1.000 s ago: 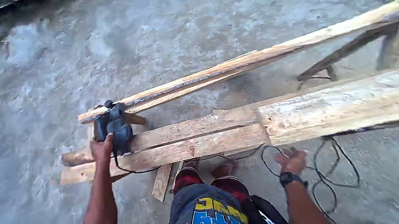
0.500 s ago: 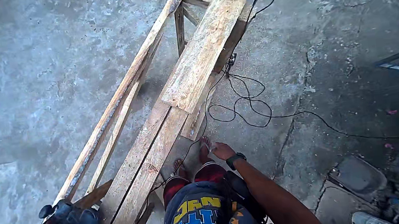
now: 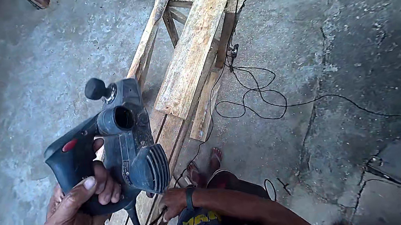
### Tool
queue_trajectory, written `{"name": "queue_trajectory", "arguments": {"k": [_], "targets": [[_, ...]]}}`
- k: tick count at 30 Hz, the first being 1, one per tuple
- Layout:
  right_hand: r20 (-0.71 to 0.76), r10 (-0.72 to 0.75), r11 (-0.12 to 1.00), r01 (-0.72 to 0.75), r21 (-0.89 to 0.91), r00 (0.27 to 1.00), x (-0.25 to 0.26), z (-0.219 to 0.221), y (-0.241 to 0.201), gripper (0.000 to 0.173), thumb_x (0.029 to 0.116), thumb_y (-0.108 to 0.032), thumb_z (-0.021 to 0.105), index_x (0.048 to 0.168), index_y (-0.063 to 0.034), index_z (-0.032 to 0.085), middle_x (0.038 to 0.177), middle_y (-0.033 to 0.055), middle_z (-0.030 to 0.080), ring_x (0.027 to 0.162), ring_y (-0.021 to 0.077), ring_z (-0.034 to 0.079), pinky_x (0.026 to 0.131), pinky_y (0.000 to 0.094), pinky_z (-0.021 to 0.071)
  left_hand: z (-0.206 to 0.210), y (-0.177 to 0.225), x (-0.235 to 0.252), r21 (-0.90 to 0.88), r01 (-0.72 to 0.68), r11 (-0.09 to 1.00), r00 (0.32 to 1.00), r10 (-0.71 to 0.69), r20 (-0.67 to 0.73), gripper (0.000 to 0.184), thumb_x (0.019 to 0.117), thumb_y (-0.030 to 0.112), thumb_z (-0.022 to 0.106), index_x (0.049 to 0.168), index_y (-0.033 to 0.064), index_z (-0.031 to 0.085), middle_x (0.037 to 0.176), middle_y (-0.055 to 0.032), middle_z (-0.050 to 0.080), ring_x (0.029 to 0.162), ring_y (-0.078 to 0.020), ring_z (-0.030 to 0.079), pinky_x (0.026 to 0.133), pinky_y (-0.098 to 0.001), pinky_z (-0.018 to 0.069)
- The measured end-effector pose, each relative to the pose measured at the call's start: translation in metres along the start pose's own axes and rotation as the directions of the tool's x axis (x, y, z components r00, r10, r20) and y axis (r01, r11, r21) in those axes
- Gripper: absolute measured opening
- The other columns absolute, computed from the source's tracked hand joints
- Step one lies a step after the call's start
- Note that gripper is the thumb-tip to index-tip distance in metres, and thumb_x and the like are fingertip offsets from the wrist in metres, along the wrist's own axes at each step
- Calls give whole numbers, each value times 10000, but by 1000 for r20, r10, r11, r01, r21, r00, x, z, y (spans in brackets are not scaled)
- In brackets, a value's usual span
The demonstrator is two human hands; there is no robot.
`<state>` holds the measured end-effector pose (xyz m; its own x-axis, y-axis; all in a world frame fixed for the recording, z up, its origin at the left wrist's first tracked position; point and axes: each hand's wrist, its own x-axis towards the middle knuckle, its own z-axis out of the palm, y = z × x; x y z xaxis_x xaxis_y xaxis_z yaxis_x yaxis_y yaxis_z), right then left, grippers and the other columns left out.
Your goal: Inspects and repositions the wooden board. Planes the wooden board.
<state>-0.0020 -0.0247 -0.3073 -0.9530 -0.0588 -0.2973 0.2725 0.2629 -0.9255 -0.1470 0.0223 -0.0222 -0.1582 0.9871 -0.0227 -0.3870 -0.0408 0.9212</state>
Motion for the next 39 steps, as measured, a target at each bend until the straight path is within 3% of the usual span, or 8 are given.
{"name": "queue_trajectory", "arguments": {"k": [3, 6, 8, 12, 18, 25, 33, 39], "targets": [[-22, 186, 982, -185, 48, 982, -55, -28, 30, 438, 980, -424, 635, 967, 7, 710, 920, 225, 704, 921, 409, 681, 830, 668, 499, 51, 19, 44, -4, -65, 998, 983, 65, 174, 465, 898, 139, 650, 1343, 34, 567, 688, -37, 589, 506, -145, 570, 499, -295, 544], [-179, 411, 912, -404, 78, 894, -161, -62, 78, 410, 970, -433, 637, 1104, -56, 724, 1049, 205, 720, 1038, 399, 680, 923, 669, 498, 80, 31, 74, 39, -86, 996, 951, 70, 302, 484, 896, 129, 653, 1362, 37, 553, 734, -39, 595, 534, -144, 579, 517, -291, 556], [-370, 469, 879, -381, 288, 802, -236, -69, 107, 352, 962, -363, 692, 1147, -66, 732, 1048, 168, 733, 999, 326, 699, 947, 583, 529, 89, 28, 86, 61, -99, 993, 938, 72, 339, 479, 891, 114, 648, 1355, 34, 557, 717, -25, 585, 531, -127, 573, 516, -274, 546], [-621, 622, 775, -262, 575, 477, -347, -55, 134, 300, 924, -245, 737, 1174, -82, 712, 870, 108, 714, 743, 227, 688, 757, 465, 591, 93, 4, 105, 148, -80, 986, 945, 28, 325, 423, 885, 94, 647, 1302, 62, 589, 665, -16, 579, 500, -108, 563, 508, -264, 542], [-653, 757, 519, -604, 605, -3, -418, 16, 175, 497, 890, -363, 787, 1319, -134, 684, 962, 192, 746, 874, 395, 718, 848, 674, 542, 83, -68, 133, 483, 59, 874, 977, -151, 154, 374, 852, 85, 641, 1221, 62, 585, 649, -5, 592, 479, -120, 570, 483, -290, 550], [-489, 714, 439, -224, 870, -501, -372, 90, 153, 505, 916, -322, 778, 1340, -76, 655, 949, 230, 714, 835, 396, 680, 800, 646, 531, 46, -150, 168, 579, 275, 768, 924, -377, 62, 389, 849, 80, 623, 1230, 28, 568, 665, -25, 589, 466, -143, 564, 454, -303, 534], [-216, 881, 247, 21, 969, -421, -328, 80, 133, 450, 941, -271, 757, 1312, -37, 657, 1077, 219, 732, 946, 362, 710, 882, 598, 548, 38, -190, 195, 631, 300, 715, 868, -479, 131, 413, 838, 95, 646, 1240, 35, 577, 728, -46, 626, 488, -161, 584, 458, -318, 540], [-179, 926, 156, -94, 983, -334, -335, 54, 159, 418, 961, -348, 720, 1267, -64, 691, 1081, 190, 744, 1003, 359, 712, 915, 611, 541, 43, -217, 213, 674, 276, 685, 869, -477, 128, 454, 814, 116, 664, 1253, 32, 585, 802, -52, 657, 532, -161, 609, 486, -331, 557]]}}
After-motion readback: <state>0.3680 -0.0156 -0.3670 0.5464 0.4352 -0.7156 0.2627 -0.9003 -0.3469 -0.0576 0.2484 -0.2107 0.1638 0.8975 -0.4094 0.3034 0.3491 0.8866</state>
